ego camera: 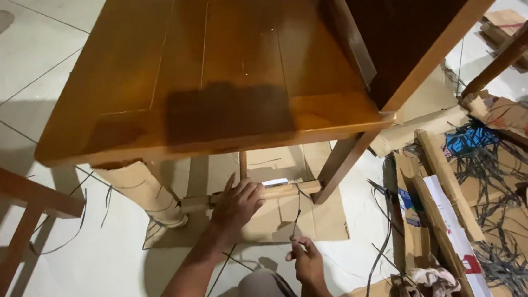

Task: Wrapping the legs of a wooden chair with protective cardboard and securing them with plastic ties

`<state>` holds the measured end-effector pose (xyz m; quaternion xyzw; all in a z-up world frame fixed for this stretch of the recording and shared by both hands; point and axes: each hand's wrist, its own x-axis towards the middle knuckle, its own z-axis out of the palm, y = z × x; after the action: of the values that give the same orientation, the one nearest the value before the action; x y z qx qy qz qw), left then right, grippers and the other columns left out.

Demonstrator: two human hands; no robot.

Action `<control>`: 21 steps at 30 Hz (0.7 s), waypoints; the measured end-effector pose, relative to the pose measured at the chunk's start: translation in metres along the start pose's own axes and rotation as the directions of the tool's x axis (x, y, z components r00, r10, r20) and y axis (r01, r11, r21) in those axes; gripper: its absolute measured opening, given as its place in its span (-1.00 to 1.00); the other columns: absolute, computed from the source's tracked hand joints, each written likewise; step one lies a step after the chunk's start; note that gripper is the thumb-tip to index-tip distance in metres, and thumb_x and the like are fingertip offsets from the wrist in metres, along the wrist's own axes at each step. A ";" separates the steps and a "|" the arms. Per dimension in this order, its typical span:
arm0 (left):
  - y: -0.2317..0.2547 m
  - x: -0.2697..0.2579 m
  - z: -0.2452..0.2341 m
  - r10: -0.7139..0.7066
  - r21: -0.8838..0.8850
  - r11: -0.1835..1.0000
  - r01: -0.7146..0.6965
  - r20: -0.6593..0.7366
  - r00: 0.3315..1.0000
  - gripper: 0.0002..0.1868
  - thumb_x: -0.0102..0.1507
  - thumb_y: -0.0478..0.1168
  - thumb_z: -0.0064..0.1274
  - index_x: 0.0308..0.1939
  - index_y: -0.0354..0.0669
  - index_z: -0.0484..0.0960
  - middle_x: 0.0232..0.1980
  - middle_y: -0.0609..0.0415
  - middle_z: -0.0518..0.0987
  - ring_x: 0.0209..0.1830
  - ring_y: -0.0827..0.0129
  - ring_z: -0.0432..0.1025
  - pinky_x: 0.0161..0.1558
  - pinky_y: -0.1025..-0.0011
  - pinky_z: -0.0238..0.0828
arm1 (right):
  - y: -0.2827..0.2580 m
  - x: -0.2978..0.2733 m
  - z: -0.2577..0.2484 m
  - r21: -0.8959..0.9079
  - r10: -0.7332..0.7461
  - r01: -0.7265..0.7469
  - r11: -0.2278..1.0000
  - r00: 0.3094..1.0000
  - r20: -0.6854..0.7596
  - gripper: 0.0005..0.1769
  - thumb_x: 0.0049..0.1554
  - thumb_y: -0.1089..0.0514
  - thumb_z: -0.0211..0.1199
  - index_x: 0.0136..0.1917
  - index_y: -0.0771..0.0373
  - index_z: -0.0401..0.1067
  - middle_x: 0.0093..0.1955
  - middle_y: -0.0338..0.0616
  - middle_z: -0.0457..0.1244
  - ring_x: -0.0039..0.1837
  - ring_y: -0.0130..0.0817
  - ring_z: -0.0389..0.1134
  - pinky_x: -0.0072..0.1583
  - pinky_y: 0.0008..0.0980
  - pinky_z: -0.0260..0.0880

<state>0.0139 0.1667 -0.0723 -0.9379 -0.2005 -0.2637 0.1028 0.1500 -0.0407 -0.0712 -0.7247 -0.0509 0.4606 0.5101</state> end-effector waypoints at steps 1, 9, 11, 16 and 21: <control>-0.004 -0.003 0.008 -0.016 -0.046 0.999 0.018 0.051 0.999 -0.60 0.35 0.04 0.02 0.14 -0.12 0.57 0.08 0.05 0.58 0.25 0.15 0.39 0.40 -0.02 0.05 | -0.006 0.000 0.006 -0.046 -0.002 0.003 0.999 1.000 0.028 -0.69 0.24 -0.05 0.18 0.11 0.12 0.57 -0.37 -0.15 0.34 -0.42 -0.44 -0.15 -0.33 -0.37 -0.13; 0.005 0.017 -0.027 -0.091 -0.199 0.975 0.097 0.042 0.995 -0.66 0.42 -0.10 -0.26 0.00 -0.18 0.61 0.21 -0.13 0.52 0.37 -0.09 0.31 0.36 -0.18 0.11 | 0.010 0.031 0.035 -0.414 0.078 -0.055 0.909 0.996 0.040 -0.58 0.00 -0.17 0.23 -0.43 0.17 0.55 -0.45 -0.20 0.35 -0.37 -0.39 0.15 -0.27 -0.37 0.04; 0.003 0.013 -0.018 -0.093 -0.185 0.977 0.102 0.059 0.994 -0.63 0.43 -0.04 -0.26 0.00 -0.13 0.62 0.18 -0.08 0.55 0.36 -0.09 0.33 0.32 -0.24 0.12 | 0.032 0.052 0.039 -0.539 0.079 -0.048 0.841 0.996 0.035 -0.64 -0.08 -0.18 0.23 -0.48 0.07 0.57 -0.44 -0.30 0.38 -0.27 -0.41 0.29 -0.14 -0.37 0.20; 0.006 0.022 -0.036 -0.223 -0.447 0.852 0.272 0.161 0.961 -0.76 0.35 -0.08 -0.05 -0.12 -0.11 0.65 0.03 -0.02 0.58 0.13 0.09 0.43 0.39 -0.22 0.06 | -0.022 0.028 0.061 0.084 0.004 -0.017 0.996 0.988 0.153 -0.69 0.21 0.06 0.14 0.15 0.08 0.59 -0.37 -0.21 0.16 -0.39 -0.47 -0.15 -0.33 -0.39 -0.20; 0.004 0.019 -0.026 -0.238 -0.429 0.865 0.258 0.102 0.966 -0.64 0.37 0.00 -0.16 -0.14 -0.14 0.67 -0.01 -0.07 0.59 0.07 0.02 0.43 0.03 0.03 0.42 | -0.027 0.064 0.073 0.371 -0.172 0.014 0.928 0.903 0.395 -0.77 0.20 0.04 0.23 0.11 0.11 0.42 -0.04 -0.29 0.19 -0.24 -0.60 0.15 -0.31 -0.57 -0.04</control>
<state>0.0186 0.1615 -0.0404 -0.9090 -0.2570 -0.2916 -0.1506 0.1449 0.0575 -0.0933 -0.4994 -0.1094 0.5817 0.6326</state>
